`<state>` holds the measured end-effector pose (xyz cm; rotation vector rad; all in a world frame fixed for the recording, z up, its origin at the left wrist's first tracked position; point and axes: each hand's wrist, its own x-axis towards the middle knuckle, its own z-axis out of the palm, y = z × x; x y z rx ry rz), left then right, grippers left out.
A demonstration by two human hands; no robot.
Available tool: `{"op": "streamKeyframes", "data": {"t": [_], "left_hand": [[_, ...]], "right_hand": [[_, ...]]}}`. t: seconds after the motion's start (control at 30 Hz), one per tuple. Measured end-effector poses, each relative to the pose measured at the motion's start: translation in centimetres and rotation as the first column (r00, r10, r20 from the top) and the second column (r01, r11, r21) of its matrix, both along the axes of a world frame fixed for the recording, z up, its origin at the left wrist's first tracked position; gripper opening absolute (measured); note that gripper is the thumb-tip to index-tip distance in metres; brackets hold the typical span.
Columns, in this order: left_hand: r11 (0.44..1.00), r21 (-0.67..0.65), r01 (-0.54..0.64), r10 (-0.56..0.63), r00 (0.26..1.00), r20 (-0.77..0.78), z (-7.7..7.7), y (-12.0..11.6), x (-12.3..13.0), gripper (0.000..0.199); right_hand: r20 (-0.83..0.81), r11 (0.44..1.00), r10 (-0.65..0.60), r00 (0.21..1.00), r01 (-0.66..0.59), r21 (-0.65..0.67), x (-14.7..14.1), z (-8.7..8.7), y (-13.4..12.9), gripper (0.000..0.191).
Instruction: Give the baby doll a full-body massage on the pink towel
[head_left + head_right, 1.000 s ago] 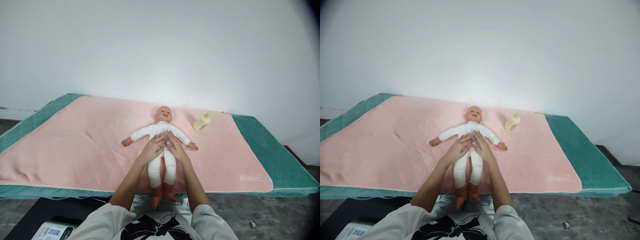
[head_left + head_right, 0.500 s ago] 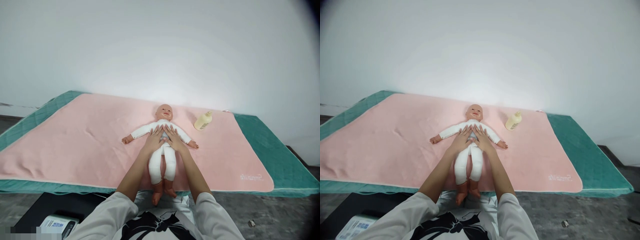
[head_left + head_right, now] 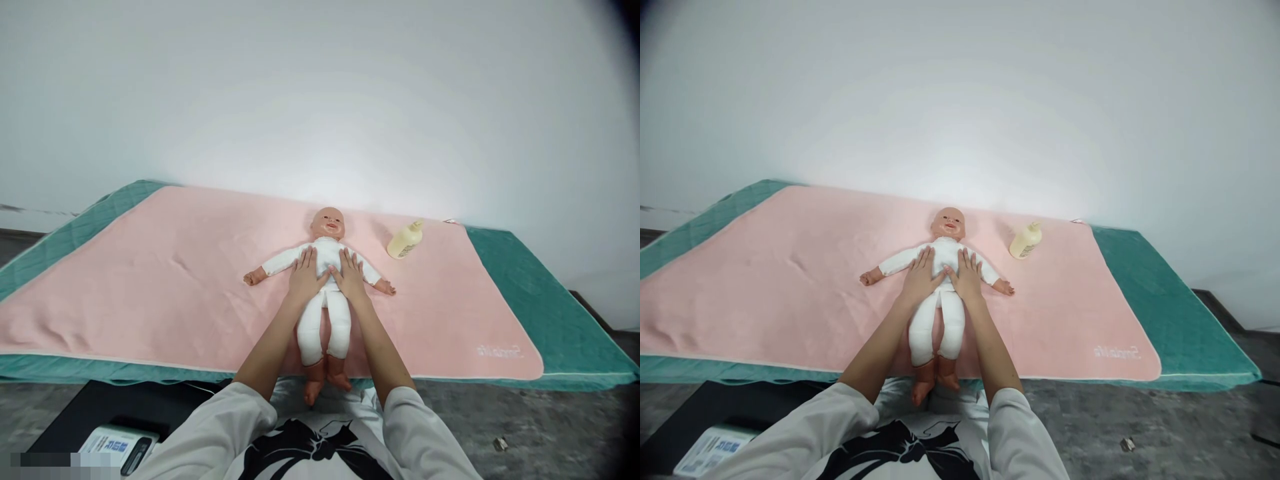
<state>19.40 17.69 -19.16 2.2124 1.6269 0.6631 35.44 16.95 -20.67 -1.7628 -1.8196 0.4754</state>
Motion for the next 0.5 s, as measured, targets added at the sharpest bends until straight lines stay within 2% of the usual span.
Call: {"op": "streamKeyframes", "data": {"t": [0.13,0.33,0.43,0.5], "left_hand": [[0.999,0.033,-0.042,0.041,0.999,0.032,-0.1,-0.2,-0.5,0.072],[0.988,0.080,-0.129,0.120,0.987,0.109,0.2,0.0,-2.7,0.040],[0.979,0.120,-0.166,0.147,0.977,0.154,0.6,-0.1,-3.4,0.034],[0.973,0.163,-0.166,0.128,0.967,0.221,0.8,-0.4,-3.6,0.030]], "right_hand": [[-0.048,0.999,-0.038,0.998,0.040,0.036,0.3,0.1,-0.3,0.072],[-0.262,0.970,-0.050,0.964,0.110,0.219,1.5,0.5,-0.8,0.053],[-0.308,0.951,-0.025,0.951,0.117,0.286,2.2,0.5,-1.1,0.045],[-0.379,0.942,0.050,0.924,0.082,0.324,2.4,0.4,-1.5,0.037]]}}
